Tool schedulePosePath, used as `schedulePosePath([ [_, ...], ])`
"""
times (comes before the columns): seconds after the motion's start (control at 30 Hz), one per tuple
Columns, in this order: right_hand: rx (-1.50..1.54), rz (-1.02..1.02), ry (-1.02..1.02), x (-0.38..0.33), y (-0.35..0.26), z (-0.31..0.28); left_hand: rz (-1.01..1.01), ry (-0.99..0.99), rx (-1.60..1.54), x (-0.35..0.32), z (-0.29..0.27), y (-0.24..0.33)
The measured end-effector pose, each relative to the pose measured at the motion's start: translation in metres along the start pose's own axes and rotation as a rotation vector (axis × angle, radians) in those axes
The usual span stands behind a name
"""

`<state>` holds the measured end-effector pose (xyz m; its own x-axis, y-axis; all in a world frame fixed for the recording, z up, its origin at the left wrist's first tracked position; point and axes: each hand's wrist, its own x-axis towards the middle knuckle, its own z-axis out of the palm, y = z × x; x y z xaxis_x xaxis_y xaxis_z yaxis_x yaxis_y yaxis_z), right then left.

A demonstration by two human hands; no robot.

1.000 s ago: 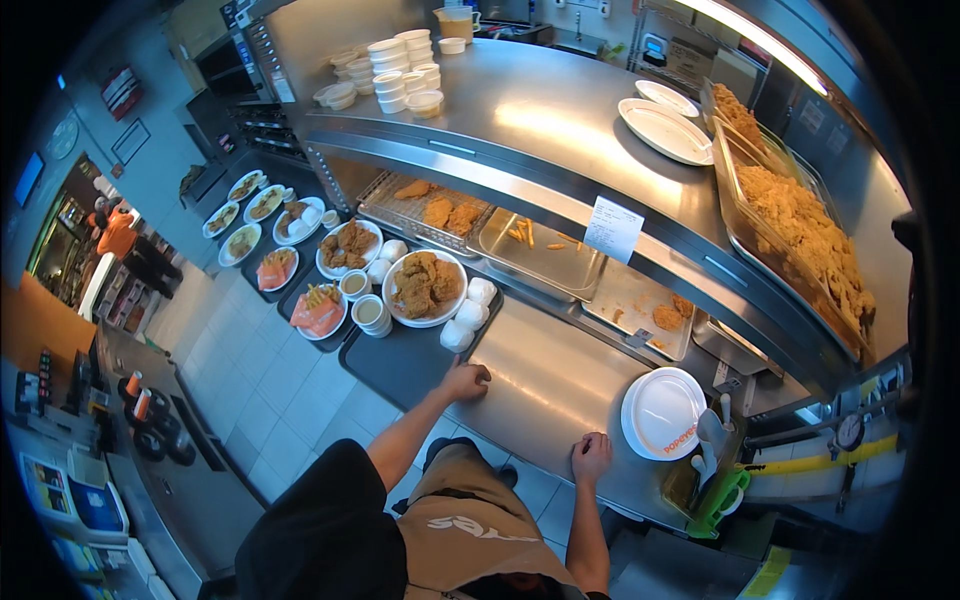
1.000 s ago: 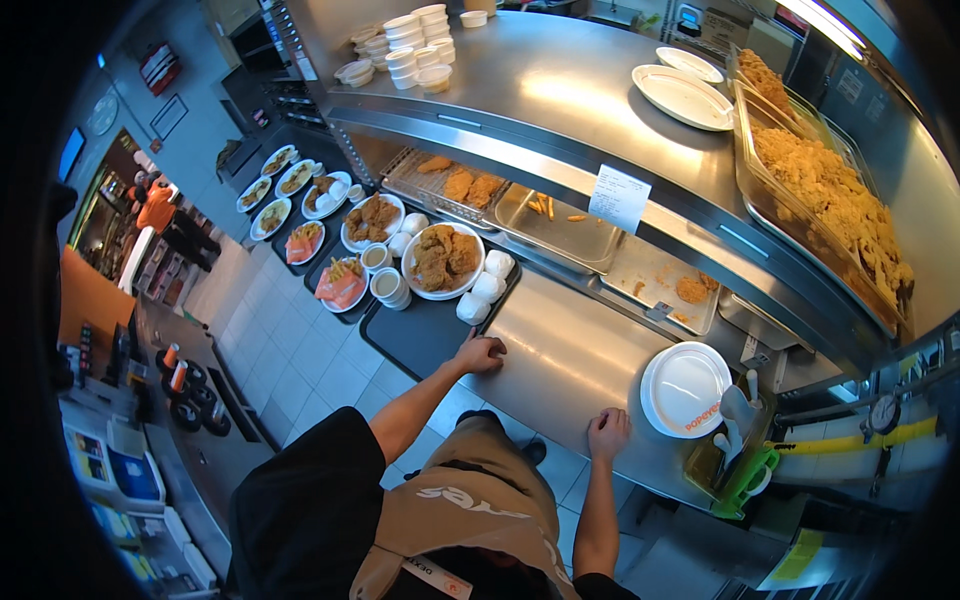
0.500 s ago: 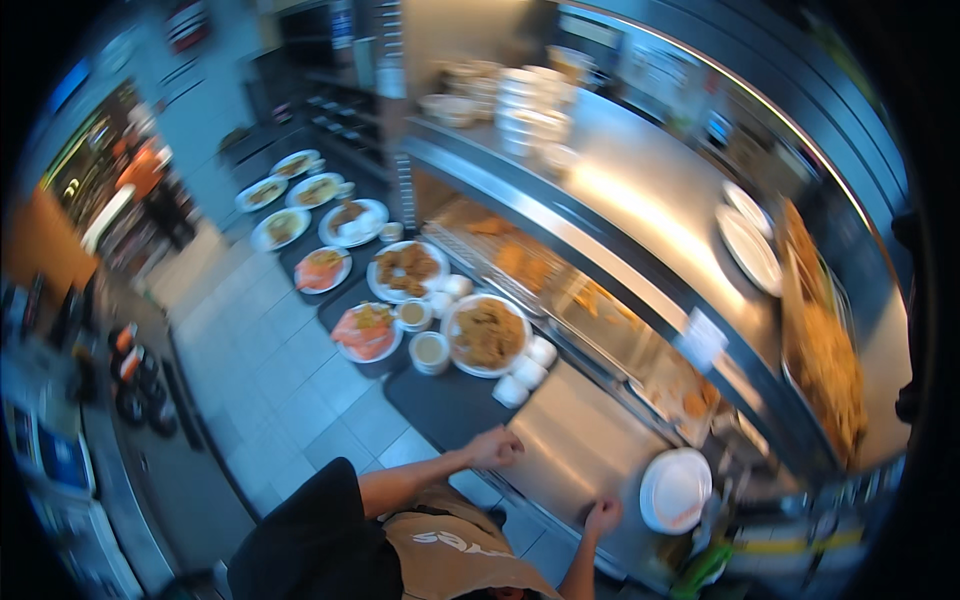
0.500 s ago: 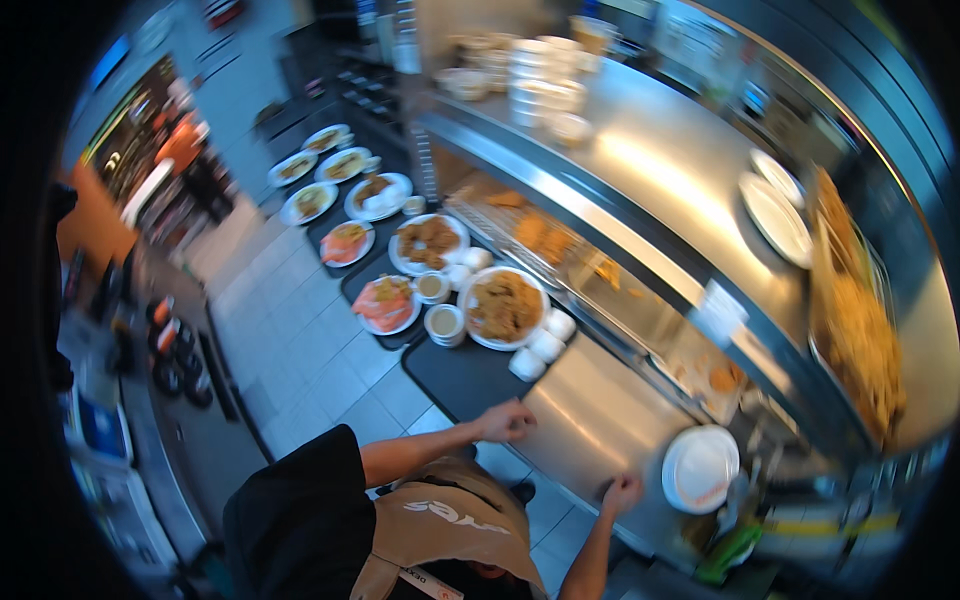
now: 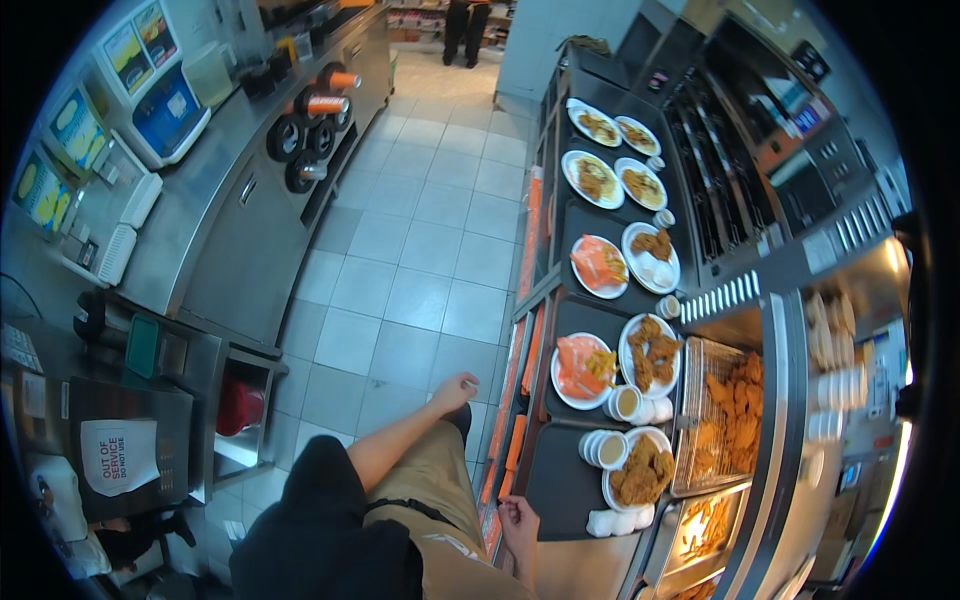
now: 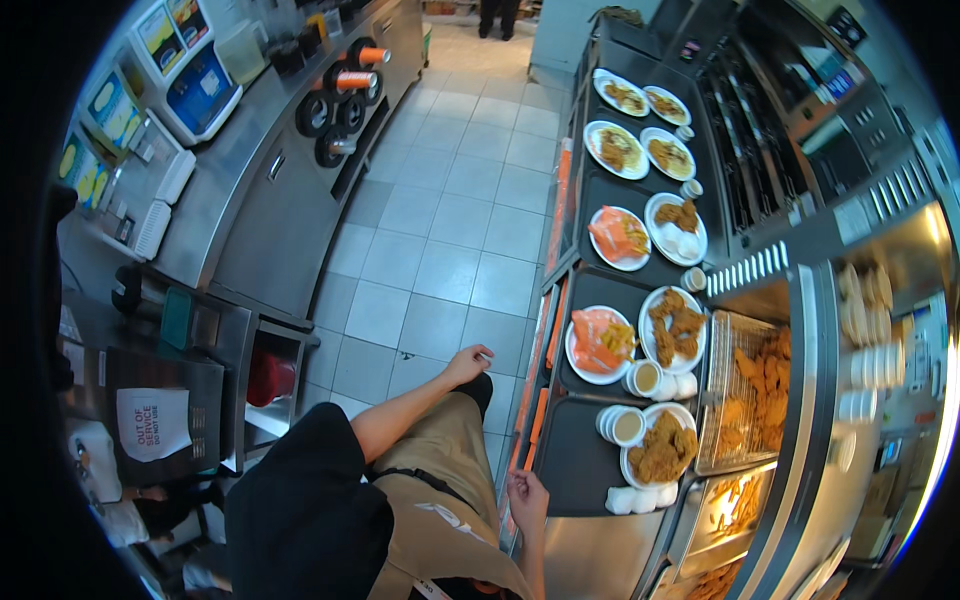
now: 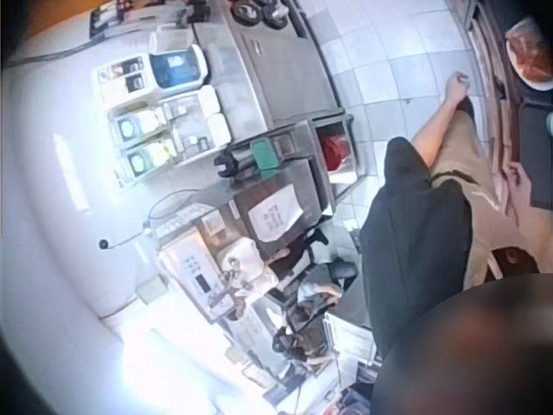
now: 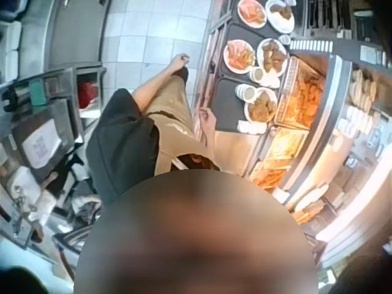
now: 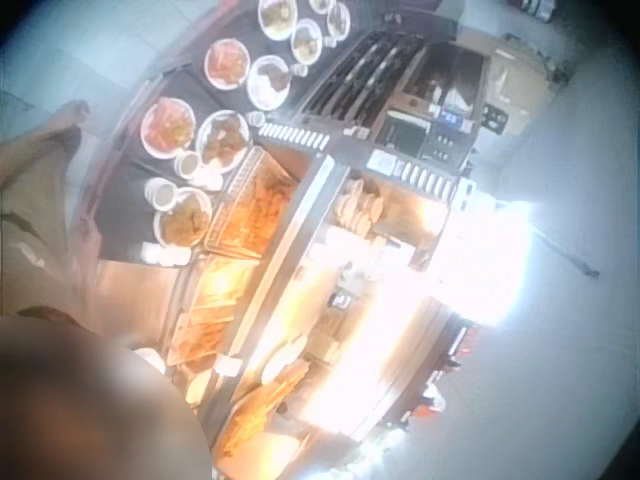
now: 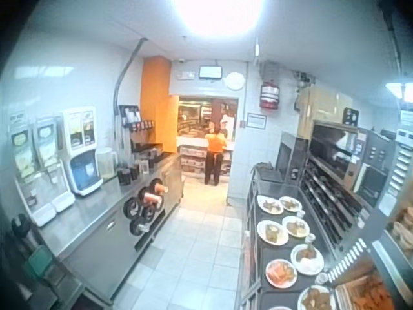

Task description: The person assembles multiple food orders in a fast-food kitchen. They place plates on trays, add fried chicken and french fries using tongs, include buns and small sauce cups, then carry the trays to the service counter and hand them off to customers.

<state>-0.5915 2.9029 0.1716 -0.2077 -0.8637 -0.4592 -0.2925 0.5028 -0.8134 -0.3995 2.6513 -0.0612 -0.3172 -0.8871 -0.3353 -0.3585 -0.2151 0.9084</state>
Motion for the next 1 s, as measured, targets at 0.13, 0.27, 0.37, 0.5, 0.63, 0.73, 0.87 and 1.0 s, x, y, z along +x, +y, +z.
schedulePosePath([
  [0.13,0.168,-0.134,-0.042,0.084,-0.07,0.018,-0.286,0.103,-0.099,0.012,-0.005,-0.058],
  [0.27,-0.053,-0.125,-0.223,0.212,-0.132,0.053,-0.175,-0.179,0.417,0.03,-0.046,-0.075],
  [0.37,-0.075,-0.107,-0.258,0.339,-0.162,0.099,-0.27,-0.082,0.212,0.084,-0.122,-0.069],
  [0.5,0.132,-0.023,-0.376,0.517,-0.164,0.157,-0.483,0.386,-0.678,0.151,-0.229,-0.068],
  [0.63,-0.372,-0.057,-0.01,0.681,-0.15,0.171,-0.611,0.473,-0.687,0.145,-0.309,-0.087],
  [0.73,-0.437,-0.07,0.476,0.788,-0.155,0.135,-0.693,0.408,-0.507,0.133,-0.364,-0.096],
  [0.87,-0.589,0.391,0.692,0.864,-0.158,0.088,-0.849,0.032,-0.321,0.162,-0.432,-0.084],
  [1.0,-0.659,0.292,0.786,0.888,-0.148,0.055,-0.792,-0.112,0.245,0.279,-0.5,-0.051],
])
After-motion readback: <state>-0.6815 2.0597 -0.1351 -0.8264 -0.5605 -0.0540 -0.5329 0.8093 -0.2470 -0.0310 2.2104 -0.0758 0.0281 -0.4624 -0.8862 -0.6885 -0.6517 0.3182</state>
